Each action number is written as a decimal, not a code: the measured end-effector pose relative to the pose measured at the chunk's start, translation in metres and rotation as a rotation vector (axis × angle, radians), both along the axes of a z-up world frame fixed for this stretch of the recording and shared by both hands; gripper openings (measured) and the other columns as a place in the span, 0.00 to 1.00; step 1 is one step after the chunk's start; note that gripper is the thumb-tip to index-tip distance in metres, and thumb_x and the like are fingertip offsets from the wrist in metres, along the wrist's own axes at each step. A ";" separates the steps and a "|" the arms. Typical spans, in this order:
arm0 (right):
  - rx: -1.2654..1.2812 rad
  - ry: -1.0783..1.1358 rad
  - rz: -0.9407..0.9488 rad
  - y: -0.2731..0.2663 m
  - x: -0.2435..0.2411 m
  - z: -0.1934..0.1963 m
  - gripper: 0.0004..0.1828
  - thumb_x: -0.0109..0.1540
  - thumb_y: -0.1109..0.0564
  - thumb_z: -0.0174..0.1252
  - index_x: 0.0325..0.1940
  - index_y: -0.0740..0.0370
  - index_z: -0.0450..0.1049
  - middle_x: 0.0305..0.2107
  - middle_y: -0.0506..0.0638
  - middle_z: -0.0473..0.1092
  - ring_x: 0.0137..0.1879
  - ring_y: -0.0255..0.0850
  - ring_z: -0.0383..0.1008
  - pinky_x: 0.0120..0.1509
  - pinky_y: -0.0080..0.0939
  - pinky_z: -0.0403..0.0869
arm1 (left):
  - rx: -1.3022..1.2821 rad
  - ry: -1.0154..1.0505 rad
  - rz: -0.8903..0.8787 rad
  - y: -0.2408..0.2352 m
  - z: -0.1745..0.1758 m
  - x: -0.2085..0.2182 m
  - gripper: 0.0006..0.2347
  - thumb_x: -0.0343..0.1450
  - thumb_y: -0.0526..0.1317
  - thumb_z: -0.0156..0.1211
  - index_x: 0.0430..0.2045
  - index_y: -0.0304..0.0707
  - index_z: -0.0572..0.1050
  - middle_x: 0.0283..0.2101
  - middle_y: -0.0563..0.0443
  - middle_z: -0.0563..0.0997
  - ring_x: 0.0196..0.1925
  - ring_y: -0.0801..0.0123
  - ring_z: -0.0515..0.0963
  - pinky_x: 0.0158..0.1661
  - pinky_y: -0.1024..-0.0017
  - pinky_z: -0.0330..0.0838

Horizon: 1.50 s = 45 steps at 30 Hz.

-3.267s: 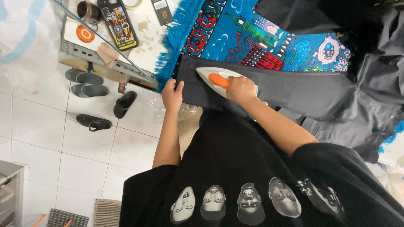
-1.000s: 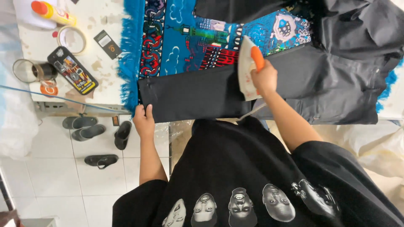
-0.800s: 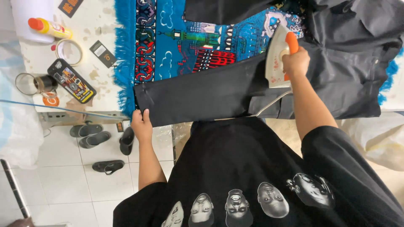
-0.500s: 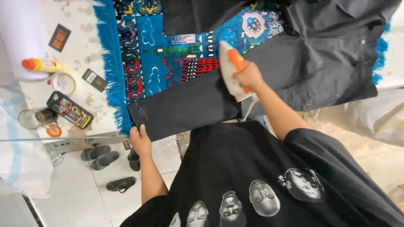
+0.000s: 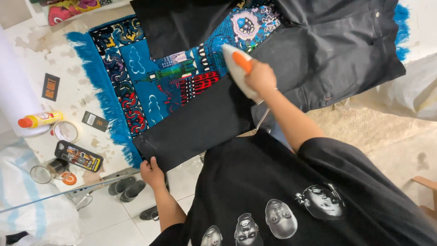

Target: The person lays a pair of black trousers on a patterned mat, smooths the fabric, and uses a spray bottle to mist the garment. They then use an iron to press the trousers, moving the iron back and forth along the legs and waist area. The person adjusts the trousers and continues ironing different sections.

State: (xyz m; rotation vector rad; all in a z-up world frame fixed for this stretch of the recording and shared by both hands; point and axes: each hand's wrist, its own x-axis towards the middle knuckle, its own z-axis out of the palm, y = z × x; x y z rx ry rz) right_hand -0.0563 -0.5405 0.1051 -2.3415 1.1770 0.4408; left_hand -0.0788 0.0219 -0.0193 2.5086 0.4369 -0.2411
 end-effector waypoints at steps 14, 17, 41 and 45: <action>0.384 -0.162 -0.143 -0.028 -0.016 -0.025 0.15 0.51 0.58 0.61 0.41 0.57 0.76 0.18 0.52 0.71 0.18 0.43 0.75 0.25 0.43 0.72 | -0.308 0.213 0.196 -0.019 0.050 0.007 0.20 0.79 0.50 0.55 0.59 0.33 0.69 0.55 0.38 0.74 0.59 0.50 0.72 0.55 0.54 0.67; 0.477 -0.084 0.017 0.071 -0.004 -0.011 0.20 0.50 0.53 0.64 0.44 0.60 0.80 0.16 0.54 0.74 0.22 0.48 0.79 0.32 0.47 0.76 | -0.464 0.339 0.180 -0.021 0.076 0.006 0.29 0.75 0.45 0.65 0.68 0.34 0.60 0.64 0.30 0.70 0.65 0.45 0.70 0.55 0.55 0.69; 0.621 -0.239 -0.149 0.159 -0.020 -0.006 0.21 0.53 0.63 0.61 0.51 0.68 0.74 0.13 0.56 0.69 0.16 0.43 0.74 0.20 0.39 0.71 | -0.807 0.390 0.634 -0.039 0.095 -0.017 0.27 0.70 0.34 0.71 0.61 0.42 0.60 0.50 0.43 0.61 0.53 0.60 0.69 0.61 0.53 0.68; 0.825 -0.094 0.034 0.255 0.011 0.042 0.25 0.51 0.60 0.60 0.53 0.66 0.74 0.16 0.58 0.72 0.18 0.44 0.77 0.27 0.42 0.76 | -1.005 0.384 0.663 -0.036 0.101 -0.023 0.27 0.71 0.29 0.67 0.65 0.31 0.62 0.52 0.36 0.65 0.59 0.50 0.73 0.66 0.51 0.62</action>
